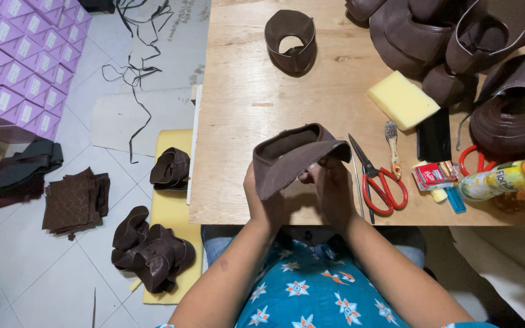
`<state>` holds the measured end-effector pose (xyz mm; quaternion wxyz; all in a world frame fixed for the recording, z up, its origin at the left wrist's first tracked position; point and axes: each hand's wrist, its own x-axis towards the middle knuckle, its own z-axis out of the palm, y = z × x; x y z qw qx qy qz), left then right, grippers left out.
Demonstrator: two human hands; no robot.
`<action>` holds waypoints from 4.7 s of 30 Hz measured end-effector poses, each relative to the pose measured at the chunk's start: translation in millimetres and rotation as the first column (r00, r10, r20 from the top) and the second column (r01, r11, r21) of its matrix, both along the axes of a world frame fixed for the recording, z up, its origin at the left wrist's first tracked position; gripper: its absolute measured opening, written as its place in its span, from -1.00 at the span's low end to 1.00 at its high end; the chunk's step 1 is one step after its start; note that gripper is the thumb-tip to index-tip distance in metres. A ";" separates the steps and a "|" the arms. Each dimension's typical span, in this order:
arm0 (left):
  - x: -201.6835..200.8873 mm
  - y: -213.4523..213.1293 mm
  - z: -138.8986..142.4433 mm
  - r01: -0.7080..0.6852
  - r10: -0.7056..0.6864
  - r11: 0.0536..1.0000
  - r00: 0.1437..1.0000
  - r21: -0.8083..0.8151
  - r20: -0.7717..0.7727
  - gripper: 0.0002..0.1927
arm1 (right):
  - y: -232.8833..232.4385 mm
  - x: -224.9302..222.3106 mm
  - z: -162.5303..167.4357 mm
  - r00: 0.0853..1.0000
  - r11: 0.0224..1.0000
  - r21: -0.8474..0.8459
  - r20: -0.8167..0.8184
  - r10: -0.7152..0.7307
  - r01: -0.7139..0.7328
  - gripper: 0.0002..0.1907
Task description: The person assembles a brown shoe upper by inserting a foam insert into the heel area and pressing it into place. They then use scissors to trim excess material from the heel and toe areas, and place the finished shoe on a yellow foam pad.
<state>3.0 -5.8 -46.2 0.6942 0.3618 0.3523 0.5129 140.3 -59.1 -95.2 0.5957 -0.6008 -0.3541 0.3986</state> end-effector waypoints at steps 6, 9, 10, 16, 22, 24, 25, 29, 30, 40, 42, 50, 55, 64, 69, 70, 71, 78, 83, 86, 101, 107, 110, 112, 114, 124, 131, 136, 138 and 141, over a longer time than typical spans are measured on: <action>3.6 -3.2 14.9 0.027 -0.035 0.997 0.995 -0.078 -0.096 -0.76 | 5.8 -11.3 33.5 0.991 0.991 0.133 -0.136 0.005 0.013 -0.88; 5.8 -6.6 16.8 0.043 -0.056 0.994 0.989 -0.103 -0.135 -0.80 | 8.3 -16.1 41.9 0.994 0.999 -0.022 -0.103 -0.036 0.034 -0.86; 6.3 -6.8 15.9 0.042 -0.061 0.992 0.984 -0.117 -0.165 -0.81 | 8.0 -16.9 42.9 0.995 0.995 -0.087 -0.083 -0.058 0.051 -0.85; 1.8 -2.8 6.3 0.024 0.003 0.996 0.956 0.091 -0.293 -0.77 | 0.0 -5.3 41.7 0.991 0.998 0.015 0.117 -0.061 0.060 -0.67; -4.9 -4.6 9.4 0.021 0.130 0.917 0.928 0.398 -0.349 -0.79 | -1.8 -2.9 53.3 0.990 0.991 -0.068 -0.074 -0.118 0.113 -0.64; -3.1 -7.0 9.4 0.055 0.182 0.869 0.889 0.492 -0.420 -0.79 | -1.0 -7.3 55.5 0.971 0.992 -0.048 -0.204 -0.122 0.114 -0.67; -2.0 -7.3 8.5 0.075 0.211 0.840 0.867 0.537 -0.452 -0.78 | -0.5 -8.5 55.3 0.956 0.993 -0.036 -0.268 -0.121 0.116 -0.68; 5.0 -5.6 0.2 -0.013 0.093 0.949 0.966 0.314 -0.240 -0.78 | -0.3 -6.1 46.3 0.966 0.991 -0.077 -0.230 -0.121 0.106 -0.71; 6.1 -5.3 -1.9 -0.037 0.088 0.942 0.986 0.334 -0.139 -0.75 | -1.3 -4.0 43.5 0.981 0.991 -0.092 -0.164 -0.106 0.092 -0.71; 5.1 0.5 10.6 0.011 0.137 0.961 0.851 0.277 -0.508 -0.79 | -0.4 -4.6 47.6 0.994 0.996 0.034 -0.073 -0.076 0.078 -0.71; 6.6 7.7 12.1 0.045 -0.020 0.998 0.895 0.045 -0.445 -0.78 | 2.8 -3.2 45.5 0.989 0.996 -0.011 -0.122 -0.089 0.088 -0.73; -8.3 16.5 -5.5 0.043 -0.011 0.998 0.875 0.054 -0.483 -0.67 | 0.2 10.2 22.1 0.993 0.999 -0.006 0.104 -0.054 0.054 -0.77; -8.0 11.5 -12.6 0.020 0.119 0.971 0.825 0.240 -0.552 -0.68 | 5.0 2.7 30.8 0.996 0.995 0.064 0.050 -0.080 0.077 -0.73; 9.6 -6.0 -13.2 0.024 0.122 0.965 0.839 0.260 -0.530 -0.75 | 2.3 -7.6 54.0 0.978 0.993 0.030 0.168 -0.121 0.118 -0.76; 13.4 -4.0 -4.6 0.076 0.084 0.967 0.808 0.244 -0.583 -0.76 | 8.9 4.3 34.0 0.889 0.986 0.098 0.427 -0.166 0.137 -0.73; 12.5 -0.7 -0.7 0.098 0.047 0.971 0.814 0.216 -0.578 -0.79 | 11.5 7.3 29.4 0.899 0.986 0.076 0.405 -0.168 0.150 -0.72; 10.7 1.9 4.0 0.148 -0.014 0.970 0.822 0.191 -0.570 -0.77 | 15.7 11.2 25.3 0.913 0.976 -0.007 0.356 -0.200 0.216 -0.73; -7.3 -8.0 49.9 0.456 -0.332 0.889 0.584 -0.039 -0.741 -0.54 | 20.8 34.5 37.3 0.862 0.939 0.009 0.393 -0.320 0.344 -0.67; 2.1 -10.0 74.9 0.335 -0.018 0.704 0.890 0.626 -0.456 -0.47 | 5.5 10.2 81.4 0.878 0.981 -0.050 0.457 -0.143 0.186 -0.46; 9.8 -5.4 74.9 0.335 -0.302 0.889 0.941 0.312 -0.152 -0.57 | -3.3 0.0 105.1 0.815 0.986 0.079 0.574 0.073 -0.144 -0.30; -2.8 0.2 32.8 0.438 -0.197 0.844 0.790 -0.309 0.580 -0.69 | -13.6 35.7 83.9 0.876 0.901 0.147 -0.212 0.433 -0.409 -0.68; 3.0 -4.7 31.8 0.533 -0.234 0.749 0.768 -0.393 0.596 -0.64 | -20.8 43.7 88.4 0.837 0.873 0.139 -0.249 0.487 -0.467 -0.68; 1.6 -5.6 32.8 0.580 -0.248 0.714 0.733 -0.392 0.633 -0.61 | -24.2 44.1 91.9 0.801 0.854 0.117 -0.303 0.516 -0.506 -0.66; 1.8 -8.6 32.6 0.665 -0.293 0.681 0.632 -0.307 0.718 -0.60 | -25.2 44.3 93.3 0.754 0.806 0.248 -0.286 0.591 -0.538 -0.69; 3.5 -5.8 31.5 0.611 -0.239 0.688 0.700 -0.392 0.673 -0.63 | -24.7 44.3 93.9 0.801 0.850 0.167 -0.285 0.526 -0.499 -0.63; -3.8 -5.7 20.0 0.675 -0.255 0.675 0.592 -0.297 0.765 -0.57 | -20.2 45.9 113.4 0.790 0.784 0.149 -0.035 0.613 -0.602 -0.74; -15.8 26.2 13.8 0.453 -0.156 0.867 0.642 -0.208 0.751 -0.47 | -16.5 43.6 91.7 0.831 0.985 0.162 0.554 -0.043 -0.057 -0.65; -19.8 29.7 7.0 0.466 -0.210 0.879 0.570 -0.102 0.795 -0.43 | -4.9 42.3 54.2 0.878 0.885 -0.210 -0.348 0.330 -0.416 -0.47; -16.9 23.4 4.3 0.521 -0.245 0.845 0.576 -0.119 0.780 -0.43 | -3.3 27.0 42.0 0.736 0.945 0.103 -0.602 0.309 -0.312 -0.51; -19.2 16.4 0.4 0.550 -0.268 0.816 0.630 -0.175 0.729 -0.47 | -3.0 18.1 39.2 0.576 0.973 0.192 -0.784 0.230 -0.127 -0.54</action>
